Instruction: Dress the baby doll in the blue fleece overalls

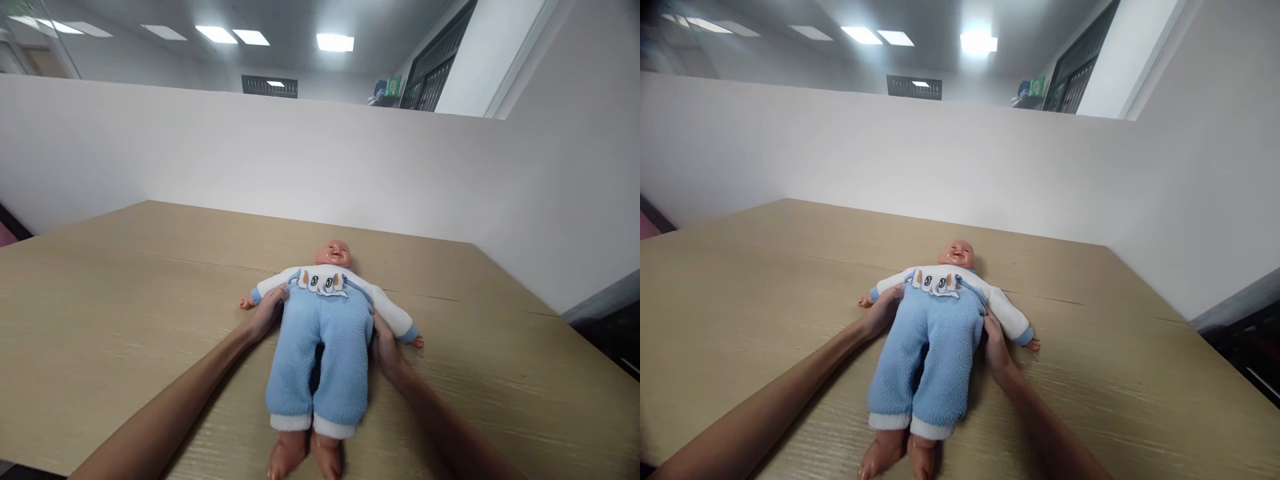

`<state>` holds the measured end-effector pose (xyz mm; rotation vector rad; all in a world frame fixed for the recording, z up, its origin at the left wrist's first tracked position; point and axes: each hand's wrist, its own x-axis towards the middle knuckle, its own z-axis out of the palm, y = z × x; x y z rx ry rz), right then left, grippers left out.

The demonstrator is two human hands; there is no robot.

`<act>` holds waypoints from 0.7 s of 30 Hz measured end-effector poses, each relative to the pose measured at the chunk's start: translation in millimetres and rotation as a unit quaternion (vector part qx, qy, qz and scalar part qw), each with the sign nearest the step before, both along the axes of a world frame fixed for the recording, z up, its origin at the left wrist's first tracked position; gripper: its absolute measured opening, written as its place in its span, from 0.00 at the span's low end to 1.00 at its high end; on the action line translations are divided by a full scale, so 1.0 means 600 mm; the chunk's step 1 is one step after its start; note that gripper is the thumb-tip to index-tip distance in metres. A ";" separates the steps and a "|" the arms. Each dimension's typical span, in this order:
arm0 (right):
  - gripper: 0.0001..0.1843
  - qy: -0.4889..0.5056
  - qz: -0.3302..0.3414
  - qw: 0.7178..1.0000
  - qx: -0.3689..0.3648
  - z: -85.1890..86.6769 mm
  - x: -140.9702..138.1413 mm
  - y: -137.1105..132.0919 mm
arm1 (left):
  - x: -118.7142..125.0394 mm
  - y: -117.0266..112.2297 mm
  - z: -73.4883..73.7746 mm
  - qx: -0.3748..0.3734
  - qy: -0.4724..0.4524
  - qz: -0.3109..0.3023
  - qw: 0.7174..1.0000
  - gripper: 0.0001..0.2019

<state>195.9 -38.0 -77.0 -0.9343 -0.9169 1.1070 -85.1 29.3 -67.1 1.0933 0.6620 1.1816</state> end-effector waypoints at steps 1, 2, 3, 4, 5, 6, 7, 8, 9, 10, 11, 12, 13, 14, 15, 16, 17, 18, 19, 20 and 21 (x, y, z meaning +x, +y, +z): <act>0.20 -0.010 0.003 1.000 0.002 -0.002 0.002 0.000 | 0.001 0.002 -0.001 0.002 -0.005 -0.004 1.000 0.18; 0.18 -0.019 0.004 1.000 0.003 -0.002 0.003 -0.002 | 0.003 0.002 -0.001 0.002 -0.011 -0.009 1.000 0.19; 0.17 -0.027 0.004 1.000 0.004 -0.002 0.004 -0.005 | 0.004 0.002 0.000 0.002 -0.017 -0.011 1.000 0.20; 0.17 -0.032 0.000 0.999 0.004 0.000 0.004 -0.009 | 0.005 0.001 0.002 0.003 -0.024 -0.012 1.000 0.21; 0.16 -0.034 -0.005 0.999 0.003 0.002 0.004 -0.014 | 0.006 -0.001 0.004 0.008 -0.029 -0.008 1.000 0.21; 0.15 -0.033 -0.012 0.999 0.002 0.005 0.003 -0.018 | 0.006 -0.003 0.008 0.018 -0.030 0.001 0.999 0.21; 0.15 -0.030 -0.018 0.999 0.000 0.008 0.003 -0.021 | 0.005 -0.005 0.012 0.034 -0.026 0.013 0.999 0.21; 0.15 -0.029 -0.017 0.999 0.000 0.011 0.003 -0.023 | 0.003 -0.007 0.017 0.057 -0.016 0.031 0.998 0.19; 0.16 -0.033 -0.010 0.999 0.001 0.014 0.004 -0.023 | 0.001 -0.009 0.021 0.082 0.000 0.047 0.995 0.18; 0.16 -0.040 0.000 0.999 0.002 0.016 0.005 -0.021 | -0.001 -0.010 0.025 0.108 0.023 0.061 0.992 0.17; 0.15 -0.050 0.010 0.999 0.002 0.016 0.007 -0.017 | -0.004 -0.011 0.028 0.131 0.049 0.072 0.988 0.16; 0.14 -0.060 0.017 0.998 0.000 0.016 0.009 -0.012 | -0.006 -0.011 0.030 0.149 0.076 0.078 0.983 0.15; 0.13 -0.070 0.023 0.997 -0.003 0.016 0.012 -0.005 | -0.008 -0.010 0.031 0.161 0.099 0.081 0.979 0.14; 0.11 -0.079 0.026 0.997 -0.006 0.015 0.015 0.002 | -0.010 -0.009 0.032 0.166 0.119 0.081 0.976 0.13; 0.11 -0.088 0.028 0.996 -0.008 0.014 0.019 0.008 | -0.011 -0.007 0.032 0.165 0.134 0.077 0.974 0.13; 0.10 -0.101 0.035 0.994 -0.009 0.014 0.022 0.014 | -0.011 -0.006 0.032 0.161 0.142 0.074 0.974 0.12; 0.10 -0.115 0.042 0.992 -0.009 0.015 0.026 0.018 | -0.011 -0.005 0.032 0.157 0.146 0.068 0.974 0.12; 0.10 -0.129 0.049 0.990 -0.008 0.017 0.029 0.021 | -0.010 -0.005 0.033 0.155 0.150 0.061 0.975 0.11; 0.11 -0.144 0.054 0.988 -0.006 0.020 0.032 0.022 | -0.008 -0.005 0.035 0.155 0.155 0.052 0.974 0.12; 0.11 -0.158 0.058 0.986 -0.004 0.024 0.034 0.022 | -0.006 -0.007 0.037 0.154 0.161 0.046 0.974 0.12; 0.12 -0.173 0.061 0.983 -0.002 0.029 0.036 0.021 | -0.003 -0.009 0.040 0.153 0.170 0.041 0.973 0.13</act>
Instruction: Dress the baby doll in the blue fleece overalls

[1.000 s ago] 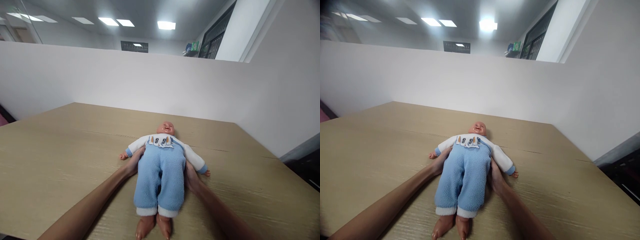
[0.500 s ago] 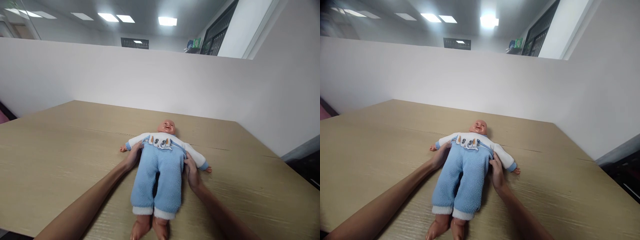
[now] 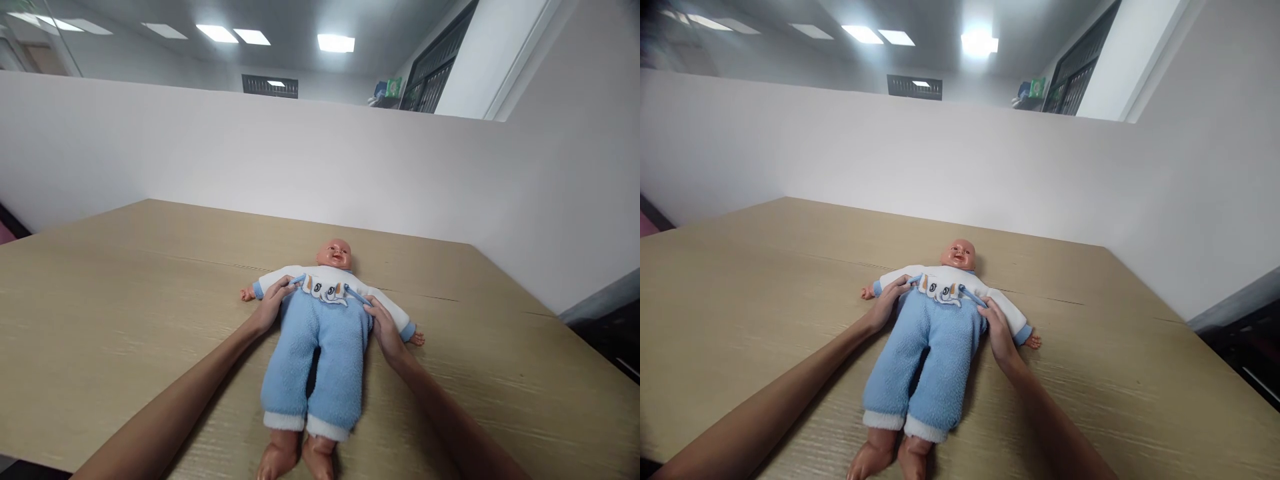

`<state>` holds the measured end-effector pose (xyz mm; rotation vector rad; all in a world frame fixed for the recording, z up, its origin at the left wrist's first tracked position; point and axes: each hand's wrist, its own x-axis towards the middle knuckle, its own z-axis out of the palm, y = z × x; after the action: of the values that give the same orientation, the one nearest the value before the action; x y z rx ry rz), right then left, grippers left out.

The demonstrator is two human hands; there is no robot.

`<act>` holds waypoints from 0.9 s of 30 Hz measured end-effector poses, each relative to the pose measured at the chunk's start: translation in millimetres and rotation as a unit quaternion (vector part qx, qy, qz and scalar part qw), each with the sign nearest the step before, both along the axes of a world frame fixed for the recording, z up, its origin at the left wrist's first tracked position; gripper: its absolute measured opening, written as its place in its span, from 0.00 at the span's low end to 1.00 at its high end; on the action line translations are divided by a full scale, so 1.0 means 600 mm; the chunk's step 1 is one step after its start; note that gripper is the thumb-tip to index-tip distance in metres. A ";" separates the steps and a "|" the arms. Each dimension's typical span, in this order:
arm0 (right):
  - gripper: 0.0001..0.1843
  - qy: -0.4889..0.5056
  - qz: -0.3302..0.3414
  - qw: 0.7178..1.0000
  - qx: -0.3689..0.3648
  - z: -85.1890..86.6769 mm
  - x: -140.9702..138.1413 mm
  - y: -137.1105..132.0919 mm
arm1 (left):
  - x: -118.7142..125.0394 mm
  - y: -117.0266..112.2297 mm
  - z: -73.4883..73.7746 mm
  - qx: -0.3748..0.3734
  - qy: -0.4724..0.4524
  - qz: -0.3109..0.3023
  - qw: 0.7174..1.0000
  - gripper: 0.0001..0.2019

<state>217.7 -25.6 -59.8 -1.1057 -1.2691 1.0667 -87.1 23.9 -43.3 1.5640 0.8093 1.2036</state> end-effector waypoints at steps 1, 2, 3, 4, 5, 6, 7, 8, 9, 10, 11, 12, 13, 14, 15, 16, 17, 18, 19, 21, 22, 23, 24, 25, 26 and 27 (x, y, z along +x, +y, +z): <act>0.12 -0.013 0.001 1.000 0.002 0.004 0.001 -0.001 | 0.003 -0.003 0.002 -0.002 0.009 0.000 1.000 0.14; 0.13 -0.025 -0.002 1.000 0.004 0.008 0.002 -0.003 | 0.006 -0.005 0.003 -0.003 0.017 0.002 1.000 0.14; 0.14 -0.036 -0.006 0.999 0.006 0.010 0.002 -0.004 | 0.008 -0.007 0.003 -0.001 0.022 0.012 1.000 0.15; 0.14 -0.046 -0.010 0.999 0.007 0.012 0.001 -0.004 | 0.010 -0.009 0.001 0.006 0.026 0.027 0.999 0.15; 0.15 -0.055 -0.013 0.998 0.008 0.012 0.001 -0.004 | 0.011 -0.009 -0.002 0.014 0.030 0.044 0.998 0.16; 0.16 -0.063 -0.015 0.998 0.009 0.011 0.001 -0.004 | 0.012 -0.009 -0.005 0.024 0.034 0.061 0.997 0.16; 0.17 -0.071 -0.014 0.997 0.010 0.010 0.000 -0.004 | 0.012 -0.008 -0.009 0.032 0.039 0.076 0.996 0.16; 0.18 -0.079 -0.012 0.997 0.011 0.008 0.000 -0.003 | 0.012 -0.006 -0.013 0.038 0.045 0.086 0.995 0.16; 0.19 -0.086 -0.009 0.996 0.011 0.007 0.000 -0.003 | 0.013 -0.004 -0.017 0.044 0.051 0.092 0.993 0.16; 0.20 -0.092 -0.006 0.996 0.012 0.006 0.001 -0.003 | 0.013 -0.002 -0.019 0.050 0.056 0.094 0.993 0.15; 0.20 -0.099 -0.006 0.995 0.013 0.006 0.001 -0.003 | 0.014 -0.001 -0.021 0.055 0.060 0.097 0.992 0.15; 0.20 -0.105 -0.007 0.994 0.015 0.007 0.002 -0.004 | 0.014 0.000 -0.022 0.061 0.060 0.101 0.991 0.15; 0.20 -0.112 -0.010 0.993 0.018 0.011 0.003 -0.004 | 0.015 0.001 -0.023 0.066 0.058 0.107 0.990 0.15; 0.20 -0.119 -0.015 0.993 0.022 0.016 0.003 -0.003 | 0.017 0.001 -0.023 0.073 0.054 0.115 0.989 0.15; 0.19 -0.123 -0.020 0.992 0.027 0.024 0.002 -0.002 | 0.018 0.001 -0.022 0.080 0.049 0.125 0.988 0.14; 0.19 -0.130 -0.024 0.991 0.033 0.034 0.000 0.002 | 0.019 0.000 -0.022 0.085 0.045 0.135 0.986 0.14; 0.18 -0.139 -0.025 0.989 0.044 0.047 -0.004 0.007 | 0.020 -0.001 -0.022 0.090 0.042 0.144 0.985 0.13; 0.17 -0.153 -0.024 0.986 0.057 0.061 -0.010 0.014 | 0.021 -0.002 -0.022 0.092 0.041 0.151 0.983 0.13; 0.16 -0.168 -0.020 0.983 0.075 0.076 -0.018 0.024 | 0.021 -0.003 -0.021 0.094 0.041 0.157 0.982 0.13; 0.16 -0.197 -0.006 0.974 0.114 0.109 -0.040 0.051 | 0.021 -0.005 -0.020 0.106 0.042 0.169 0.979 0.12; 0.17 -0.203 0.006 0.971 0.128 0.125 -0.055 0.068 | 0.020 -0.007 -0.019 0.119 0.044 0.179 0.976 0.12; 0.18 -0.207 0.027 0.969 0.134 0.141 -0.072 0.087 | 0.020 -0.008 -0.018 0.136 0.047 0.190 0.971 0.11; 0.18 -0.212 0.058 0.966 0.136 0.155 -0.092 0.107 | 0.019 -0.010 -0.016 0.155 0.049 0.201 0.966 0.10; 0.17 -0.225 0.096 0.960 0.136 0.167 -0.112 0.128 | 0.018 -0.011 -0.015 0.174 0.050 0.210 0.961 0.10; 0.16 -0.261 0.143 0.945 0.138 0.177 -0.135 0.150 | 0.017 -0.012 -0.013 0.190 0.050 0.216 0.957 0.09; 0.14 -0.304 0.195 0.921 0.144 0.184 -0.158 0.170 | 0.016 -0.013 -0.012 0.204 0.048 0.218 0.953 0.09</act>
<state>123.0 76.5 50.8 -1.0098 -2.1400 0.7924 -77.5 16.0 -50.7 1.8428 1.0558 1.7084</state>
